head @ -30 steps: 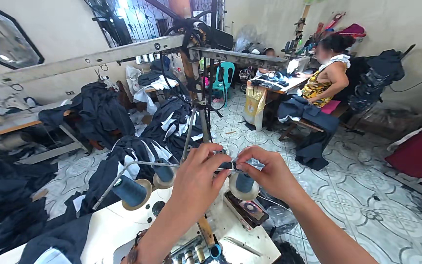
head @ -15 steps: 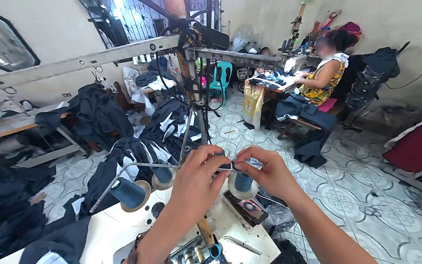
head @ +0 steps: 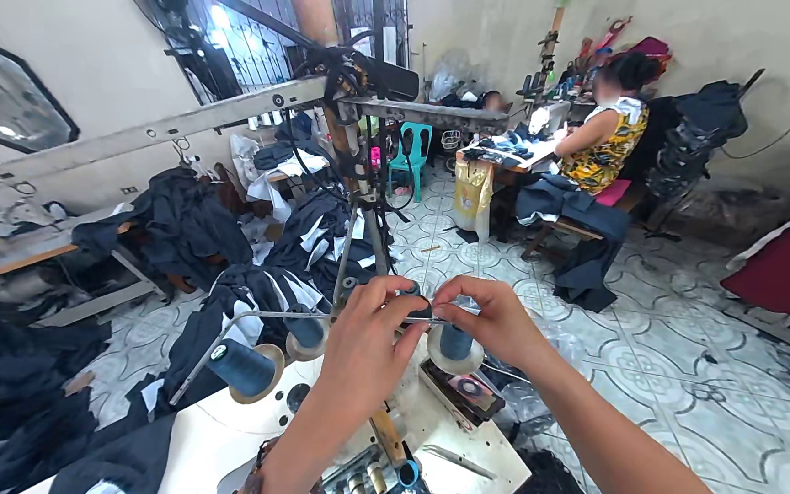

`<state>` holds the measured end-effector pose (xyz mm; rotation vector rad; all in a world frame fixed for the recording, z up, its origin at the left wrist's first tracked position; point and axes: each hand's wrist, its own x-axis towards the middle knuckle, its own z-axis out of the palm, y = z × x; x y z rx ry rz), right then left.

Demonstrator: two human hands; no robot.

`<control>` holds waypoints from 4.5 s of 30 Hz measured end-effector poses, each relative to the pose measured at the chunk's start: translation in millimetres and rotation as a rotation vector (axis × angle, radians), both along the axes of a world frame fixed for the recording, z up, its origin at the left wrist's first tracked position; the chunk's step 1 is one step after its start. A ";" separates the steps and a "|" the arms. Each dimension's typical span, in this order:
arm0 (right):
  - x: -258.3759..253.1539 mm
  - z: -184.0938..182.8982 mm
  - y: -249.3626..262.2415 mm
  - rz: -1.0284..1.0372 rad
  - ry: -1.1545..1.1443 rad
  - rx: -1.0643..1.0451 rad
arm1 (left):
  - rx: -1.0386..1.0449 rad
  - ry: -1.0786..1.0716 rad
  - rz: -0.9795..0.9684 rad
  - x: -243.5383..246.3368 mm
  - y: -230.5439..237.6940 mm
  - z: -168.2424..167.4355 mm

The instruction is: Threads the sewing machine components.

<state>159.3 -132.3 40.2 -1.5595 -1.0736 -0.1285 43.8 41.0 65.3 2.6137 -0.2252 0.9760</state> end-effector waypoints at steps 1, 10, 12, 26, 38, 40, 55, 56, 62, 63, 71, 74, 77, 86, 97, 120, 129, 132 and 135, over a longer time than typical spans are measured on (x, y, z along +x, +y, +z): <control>0.4 -0.5 0.8 0.010 0.004 0.013 | 0.000 -0.003 0.001 0.1 -0.2 0.5; 5.1 -4.7 0.8 0.071 0.051 0.049 | 0.003 -0.006 0.003 3.0 -0.3 -0.2; 4.6 -3.7 -0.1 0.065 0.064 0.038 | 0.009 -0.008 0.001 3.2 -0.4 -0.4; 6.1 -0.8 -5.7 0.089 0.107 -0.010 | 0.013 0.001 0.006 4.0 -1.6 -2.8; 4.7 -9.9 -8.1 0.040 0.087 0.070 | 0.007 0.080 0.084 9.2 -9.6 2.4; 5.2 -15.5 -9.0 0.019 0.094 0.112 | -0.014 0.085 0.076 11.2 -11.0 3.9; -12.6 -49.2 -14.0 -0.059 0.258 0.262 | -0.087 0.161 0.013 17.3 -11.6 2.6; -13.7 -50.7 -13.4 -0.077 0.267 0.275 | -0.089 0.161 0.011 17.0 -11.7 2.7; -15.9 -58.5 -9.6 -0.199 0.233 0.362 | -0.082 0.161 -0.015 16.5 -8.7 2.3; -15.9 -58.6 -9.4 -0.201 0.228 0.361 | -0.084 0.165 -0.018 16.5 -8.1 2.7; -19.5 -47.4 -4.5 -0.079 0.178 0.220 | -0.154 0.268 -0.034 17.0 -2.9 8.5; -14.9 -41.4 -1.2 -0.056 0.144 0.238 | -0.148 0.275 -0.051 18.0 -0.1 9.0; -12.2 -34.9 -0.1 -0.067 0.141 0.216 | -0.146 0.282 -0.063 19.7 2.2 9.1; -10.4 -39.2 -1.6 -0.067 0.304 0.269 | -0.206 0.373 -0.087 20.2 2.4 14.8; -10.5 -50.9 -2.5 -0.062 0.391 0.324 | -0.015 0.268 -0.078 19.7 -3.2 13.6; -15.9 -55.3 -2.2 -0.020 0.384 0.335 | 0.269 0.209 -0.027 18.3 -15.1 21.1; -16.4 -56.0 -2.2 -0.011 0.380 0.323 | 0.293 0.202 -0.026 19.9 -16.6 18.8; -16.4 -56.1 -2.0 0.005 0.377 0.324 | 0.270 0.217 -0.033 19.9 -15.9 18.6; -18.0 -55.5 -1.4 0.013 0.374 0.320 | 0.212 0.243 -0.058 19.7 -12.8 19.3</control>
